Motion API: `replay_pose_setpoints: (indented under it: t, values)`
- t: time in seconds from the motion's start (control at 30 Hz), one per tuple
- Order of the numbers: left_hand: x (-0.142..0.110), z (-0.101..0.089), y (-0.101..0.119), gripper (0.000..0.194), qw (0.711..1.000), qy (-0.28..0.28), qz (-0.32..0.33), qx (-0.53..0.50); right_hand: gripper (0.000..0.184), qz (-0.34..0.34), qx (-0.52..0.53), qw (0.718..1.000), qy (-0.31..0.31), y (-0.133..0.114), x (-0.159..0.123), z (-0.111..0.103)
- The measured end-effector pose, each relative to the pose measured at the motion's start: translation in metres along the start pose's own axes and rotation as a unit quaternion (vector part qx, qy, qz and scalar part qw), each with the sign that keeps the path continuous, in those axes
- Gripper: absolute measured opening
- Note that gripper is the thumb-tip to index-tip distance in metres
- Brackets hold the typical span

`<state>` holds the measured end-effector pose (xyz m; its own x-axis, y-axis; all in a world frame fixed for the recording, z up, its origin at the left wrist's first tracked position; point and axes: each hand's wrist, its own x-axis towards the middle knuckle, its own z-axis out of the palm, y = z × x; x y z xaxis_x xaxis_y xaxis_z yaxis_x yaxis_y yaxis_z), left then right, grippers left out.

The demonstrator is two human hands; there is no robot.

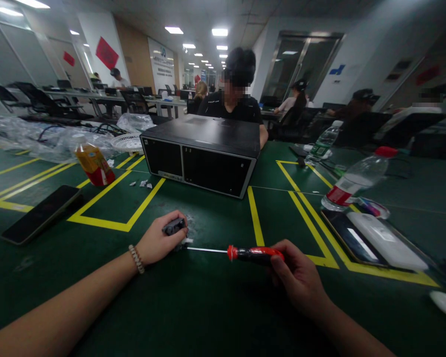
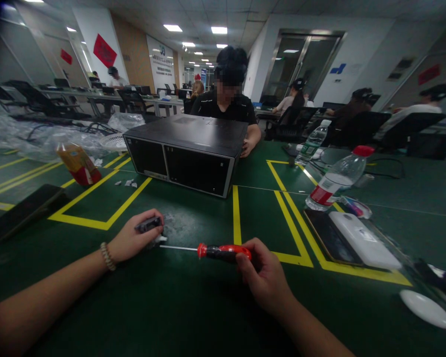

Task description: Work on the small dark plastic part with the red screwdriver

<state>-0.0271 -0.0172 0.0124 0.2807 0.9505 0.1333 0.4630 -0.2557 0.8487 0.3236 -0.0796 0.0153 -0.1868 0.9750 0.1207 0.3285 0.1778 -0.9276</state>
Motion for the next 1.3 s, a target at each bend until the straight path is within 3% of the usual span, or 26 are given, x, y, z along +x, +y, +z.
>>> replay_pose_setpoints:
  t: [0.3, 0.67, 0.83, 1.03, 1.3]
  values:
    - [-0.0008, -0.0002, 0.0029, 0.014, 1.0, 0.001, -0.001, -0.009, 0.03, -0.007, 0.002, 1.0, -0.003, 0.0035, -0.0006, 0.0001]
    - [-0.0002, -0.0009, -0.0001, 0.016, 1.0, -0.012, -0.004, -0.01, 0.038, -0.044, -0.015, 0.999, -0.016, 0.0021, -0.0024, 0.001]
    - [-0.0001, -0.0004, -0.0007, 0.017, 1.0, -0.012, -0.009, -0.019, 0.04, -0.026, -0.008, 1.0, -0.006, 0.0012, -0.0022, 0.0012]
    - [0.0001, 0.0006, -0.001, 0.013, 1.0, -0.005, -0.005, -0.018, 0.028, 0.011, 0.0, 1.0, -0.015, 0.0023, -0.0014, -0.0019]
    - [-0.0002, 0.0002, 0.0001, 0.014, 1.0, -0.003, 0.002, -0.009, 0.031, -0.019, 0.009, 0.999, -0.029, 0.0072, -0.0007, -0.0029]
